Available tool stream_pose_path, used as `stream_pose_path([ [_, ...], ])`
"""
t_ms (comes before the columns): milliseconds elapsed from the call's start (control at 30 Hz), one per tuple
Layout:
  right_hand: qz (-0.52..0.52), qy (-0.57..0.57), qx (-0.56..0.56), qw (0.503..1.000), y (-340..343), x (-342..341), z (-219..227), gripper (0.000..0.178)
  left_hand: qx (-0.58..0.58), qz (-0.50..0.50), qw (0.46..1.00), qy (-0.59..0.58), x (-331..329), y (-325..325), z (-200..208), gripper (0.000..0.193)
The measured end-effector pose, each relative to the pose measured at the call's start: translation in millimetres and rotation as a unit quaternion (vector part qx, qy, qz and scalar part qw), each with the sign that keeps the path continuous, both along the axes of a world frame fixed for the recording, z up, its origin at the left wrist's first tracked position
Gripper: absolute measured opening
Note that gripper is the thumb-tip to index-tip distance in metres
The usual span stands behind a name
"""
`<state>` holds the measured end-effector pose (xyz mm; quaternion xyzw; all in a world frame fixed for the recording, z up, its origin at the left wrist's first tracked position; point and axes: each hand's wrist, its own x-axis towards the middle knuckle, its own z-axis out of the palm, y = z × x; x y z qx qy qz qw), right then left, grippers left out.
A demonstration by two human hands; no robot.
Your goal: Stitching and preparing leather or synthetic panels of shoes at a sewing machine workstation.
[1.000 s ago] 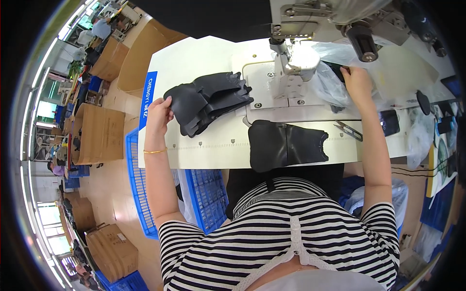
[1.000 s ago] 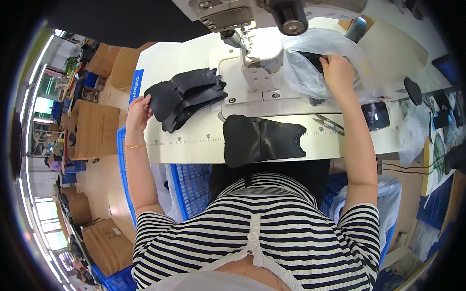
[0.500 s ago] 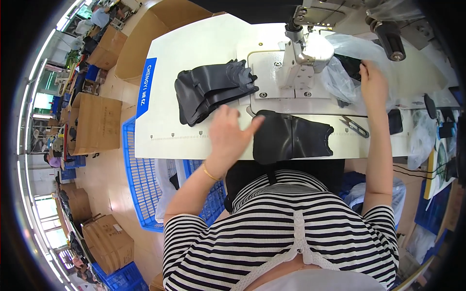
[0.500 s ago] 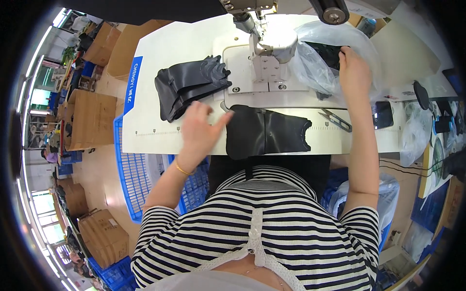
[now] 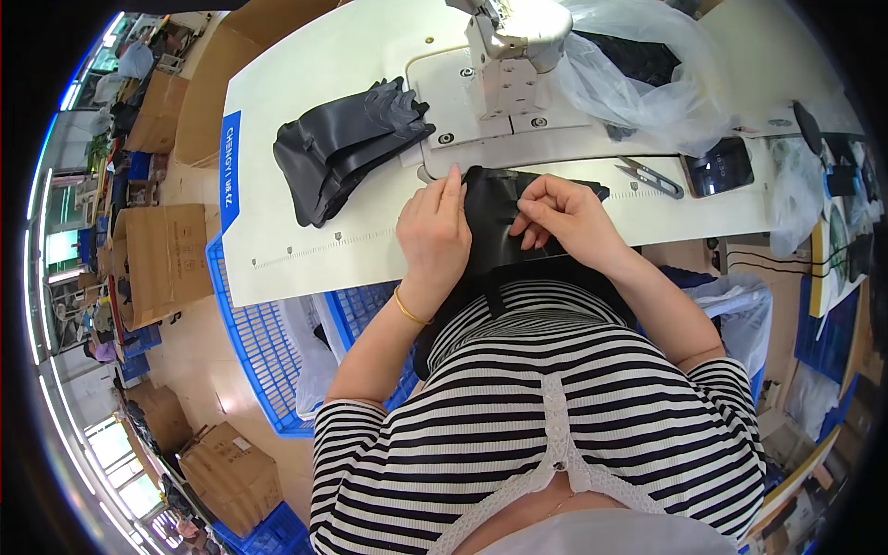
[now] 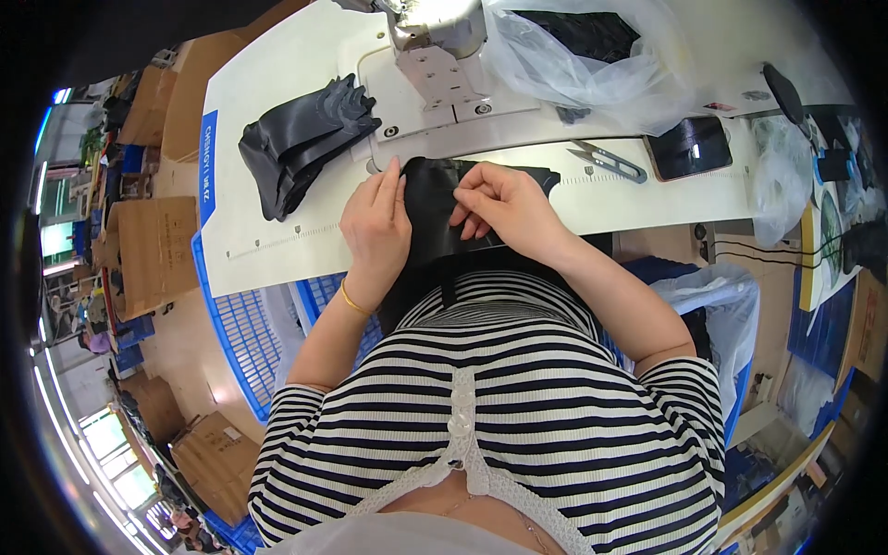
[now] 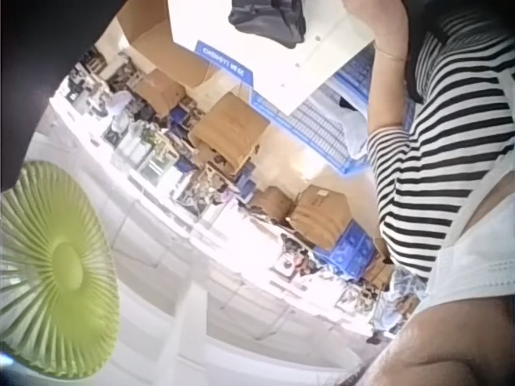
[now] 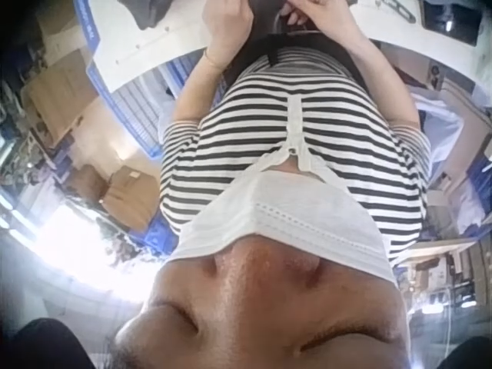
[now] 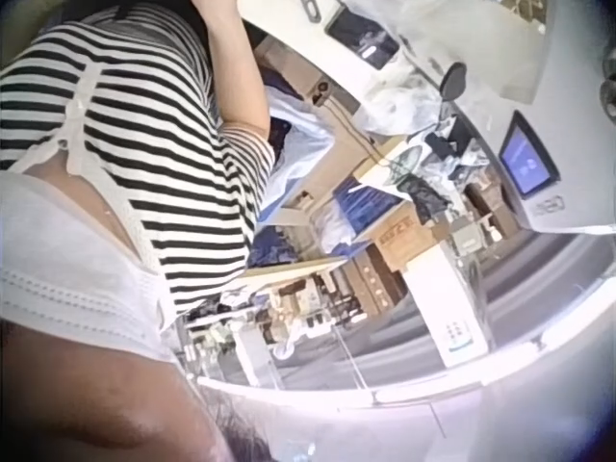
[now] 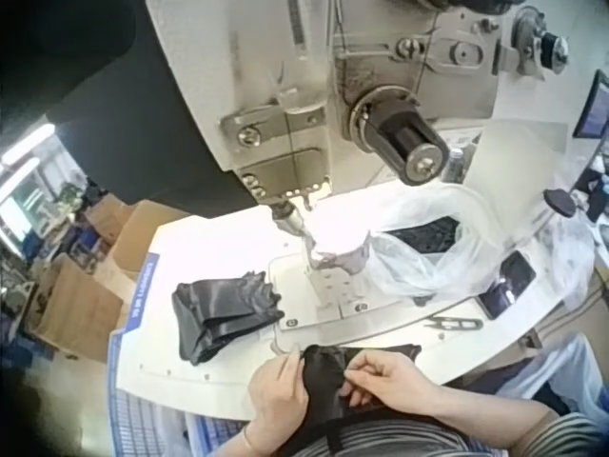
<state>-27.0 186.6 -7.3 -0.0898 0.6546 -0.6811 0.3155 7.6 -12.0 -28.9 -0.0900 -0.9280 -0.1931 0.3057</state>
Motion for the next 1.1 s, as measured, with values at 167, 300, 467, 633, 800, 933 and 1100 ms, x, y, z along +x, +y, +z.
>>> stream_pose_path([
  [167, 0.01, 0.025, 0.021, 0.999, -1, 0, -2, 0.013, 0.007, 0.032, 0.998, -0.062, -2, -2, 12, 0.023],
  [300, 0.023, 0.019, 0.004, 1.0, -6, -1, -6, 0.011, 0.382, 0.003, 0.898, -0.219, -3, -20, 13, 0.023],
  [467, 0.01, 0.038, 0.047, 0.998, -14, 7, -2, 0.012, 0.717, -0.058, 0.614, -0.325, 1, -34, -2, 0.026],
  [633, 0.003, 0.056, 0.067, 0.996, -12, 11, -6, 0.013, 0.673, -0.077, 0.692, -0.25, 8, -22, -4, 0.026],
  [800, 0.008, 0.058, 0.073, 0.996, -12, 8, -7, 0.013, 0.582, -0.015, 0.79, -0.19, 16, -23, 6, 0.029],
  [933, 0.0, 0.056, 0.068, 0.996, -11, 6, -8, 0.013, 0.428, -0.032, 0.885, -0.18, 13, -24, 6, 0.02],
  [1100, -0.003, 0.057, 0.06, 0.997, -10, 7, -5, 0.012, 0.538, -0.072, 0.806, -0.235, 10, -29, 7, 0.021],
])
